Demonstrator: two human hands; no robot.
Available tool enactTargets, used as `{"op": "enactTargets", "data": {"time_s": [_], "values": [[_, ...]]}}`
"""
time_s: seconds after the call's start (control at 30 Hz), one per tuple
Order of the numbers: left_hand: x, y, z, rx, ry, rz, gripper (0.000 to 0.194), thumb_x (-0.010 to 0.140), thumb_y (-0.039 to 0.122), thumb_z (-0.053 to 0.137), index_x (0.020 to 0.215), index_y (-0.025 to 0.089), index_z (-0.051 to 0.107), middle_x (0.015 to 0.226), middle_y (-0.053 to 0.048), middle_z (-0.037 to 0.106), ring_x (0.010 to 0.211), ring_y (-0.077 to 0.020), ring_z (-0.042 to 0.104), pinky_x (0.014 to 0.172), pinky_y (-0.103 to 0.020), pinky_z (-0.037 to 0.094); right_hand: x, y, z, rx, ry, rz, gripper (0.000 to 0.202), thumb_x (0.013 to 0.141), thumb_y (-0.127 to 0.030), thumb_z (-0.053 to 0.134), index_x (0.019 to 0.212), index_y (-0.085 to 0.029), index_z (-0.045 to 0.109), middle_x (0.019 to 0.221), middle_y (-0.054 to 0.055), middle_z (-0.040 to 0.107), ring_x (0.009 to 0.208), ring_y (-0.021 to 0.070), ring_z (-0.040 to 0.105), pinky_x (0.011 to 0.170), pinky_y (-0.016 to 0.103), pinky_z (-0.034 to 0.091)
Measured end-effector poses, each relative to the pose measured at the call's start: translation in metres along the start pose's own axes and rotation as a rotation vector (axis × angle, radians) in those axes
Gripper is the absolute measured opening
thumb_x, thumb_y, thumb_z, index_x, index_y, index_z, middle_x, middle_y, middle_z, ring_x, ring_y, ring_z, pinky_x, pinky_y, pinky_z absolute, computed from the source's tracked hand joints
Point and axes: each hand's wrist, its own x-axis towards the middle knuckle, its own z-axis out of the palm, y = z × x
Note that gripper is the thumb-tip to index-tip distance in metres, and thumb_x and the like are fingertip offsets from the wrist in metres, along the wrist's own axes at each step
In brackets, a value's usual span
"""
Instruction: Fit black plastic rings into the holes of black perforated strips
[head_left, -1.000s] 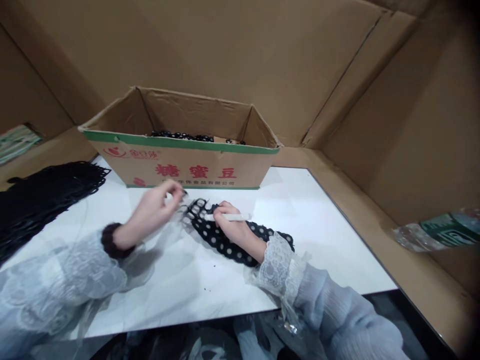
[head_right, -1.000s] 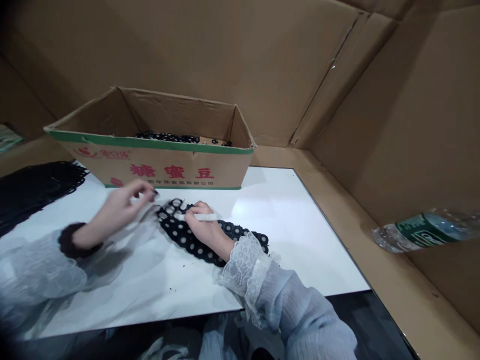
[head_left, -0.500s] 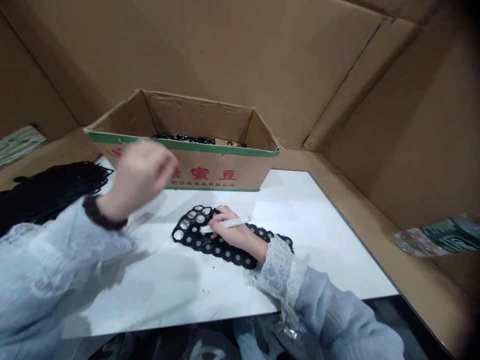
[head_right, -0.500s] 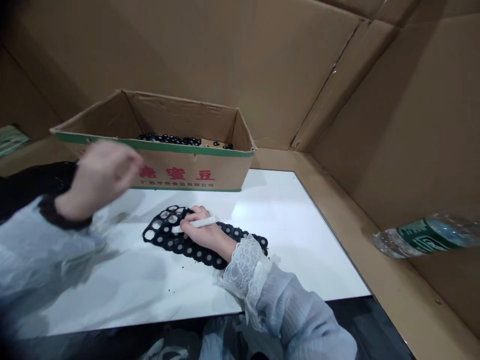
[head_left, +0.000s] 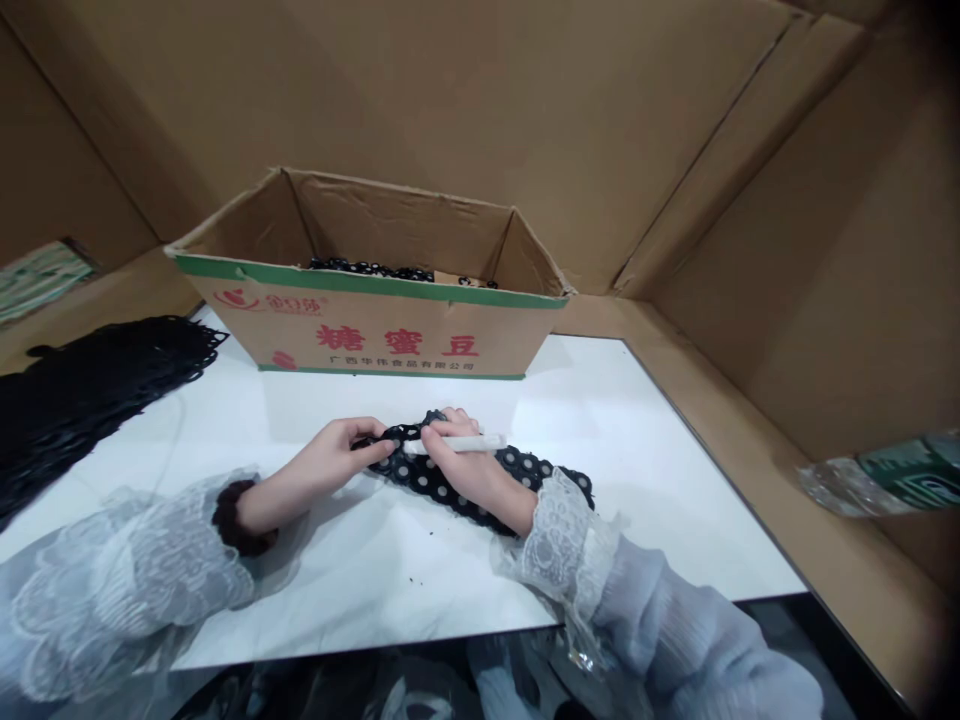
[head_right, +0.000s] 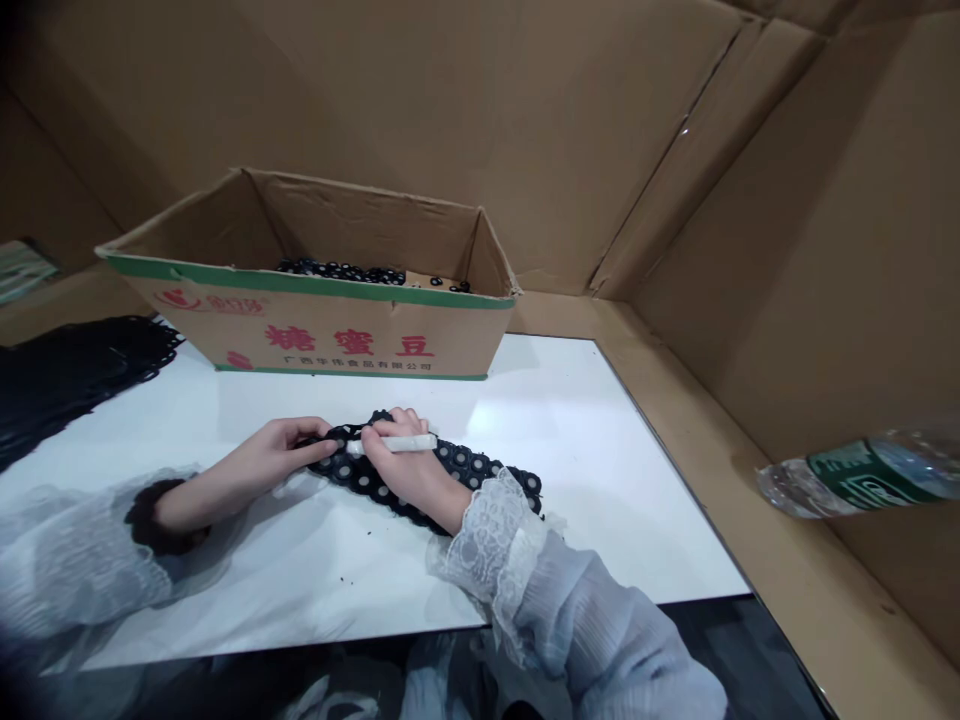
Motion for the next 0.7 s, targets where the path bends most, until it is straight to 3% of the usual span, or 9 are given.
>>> {"op": "enactTargets", "data": {"time_s": [0.13,0.27,0.37,0.43,0.53,0.57,0.7], "values": [[-0.007,0.0,0.005,-0.012,0.045,0.046,0.031,0.078,0.046,0.054,0.079,0.016,0.058,0.076,-0.002,0.059,0.072,-0.0165,0.052,0.067,-0.024,0.04,-0.006,0.001,0.01,-0.138,0.051,-0.026,0.031,0.089,-0.028,0.039,0.06,-0.018,0.043,0.079,0.003,0.044,0.084,0.0187,0.039,0.079,0.037,0.03],[-0.007,0.001,0.002,-0.031,-0.024,0.023,0.033,0.08,0.048,0.05,0.081,0.016,0.056,0.076,-0.002,0.059,0.072,-0.0165,0.053,0.067,-0.025,0.042,-0.008,0.001,0.013,-0.224,0.06,-0.051,0.032,0.09,-0.028,0.039,0.06,-0.018,0.042,0.078,0.003,0.045,0.084,0.0184,0.039,0.078,0.035,0.03],[-0.004,-0.001,0.0,0.134,-0.061,0.087,0.035,0.084,0.049,0.043,0.084,0.016,0.055,0.079,-0.003,0.059,0.075,-0.0185,0.054,0.07,-0.028,0.044,-0.005,-0.001,0.009,-0.159,0.068,-0.019,0.032,0.089,-0.028,0.041,0.059,-0.017,0.045,0.08,0.002,0.046,0.087,0.0176,0.041,0.081,0.034,0.031],[-0.003,-0.004,-0.002,0.346,0.052,0.232,0.034,0.085,0.047,0.043,0.094,0.016,0.053,0.091,-0.007,0.058,0.087,-0.0225,0.054,0.078,-0.034,0.044,-0.002,-0.002,0.005,-0.081,0.045,0.028,0.034,0.089,-0.027,0.042,0.056,-0.017,0.047,0.08,0.003,0.046,0.089,0.0173,0.043,0.083,0.033,0.031],[-0.005,-0.008,-0.004,0.655,0.332,0.473,0.044,0.081,0.044,0.054,0.111,0.014,0.047,0.112,-0.015,0.052,0.108,-0.0291,0.046,0.09,-0.041,0.039,0.001,-0.002,0.001,-0.013,0.009,0.059,0.039,0.089,-0.03,0.042,0.054,-0.017,0.049,0.083,0.003,0.047,0.094,0.0181,0.044,0.087,0.034,0.03],[-0.006,-0.008,-0.005,0.728,0.364,0.515,0.043,0.08,0.044,0.056,0.11,0.014,0.047,0.112,-0.015,0.052,0.108,-0.0295,0.046,0.089,-0.042,0.038,0.001,-0.002,0.0,-0.005,0.001,0.05,0.039,0.089,-0.033,0.041,0.054,-0.017,0.05,0.084,0.004,0.048,0.095,0.0185,0.043,0.089,0.035,0.029],[-0.009,-0.003,-0.003,0.781,0.216,0.498,0.022,0.085,0.039,0.051,0.086,0.017,0.055,0.085,-0.005,0.061,0.082,-0.0209,0.054,0.079,-0.035,0.039,0.0,-0.001,0.001,0.012,-0.025,0.023,0.04,0.09,-0.035,0.04,0.056,-0.017,0.05,0.082,0.003,0.047,0.098,0.0189,0.043,0.092,0.037,0.027]]}}
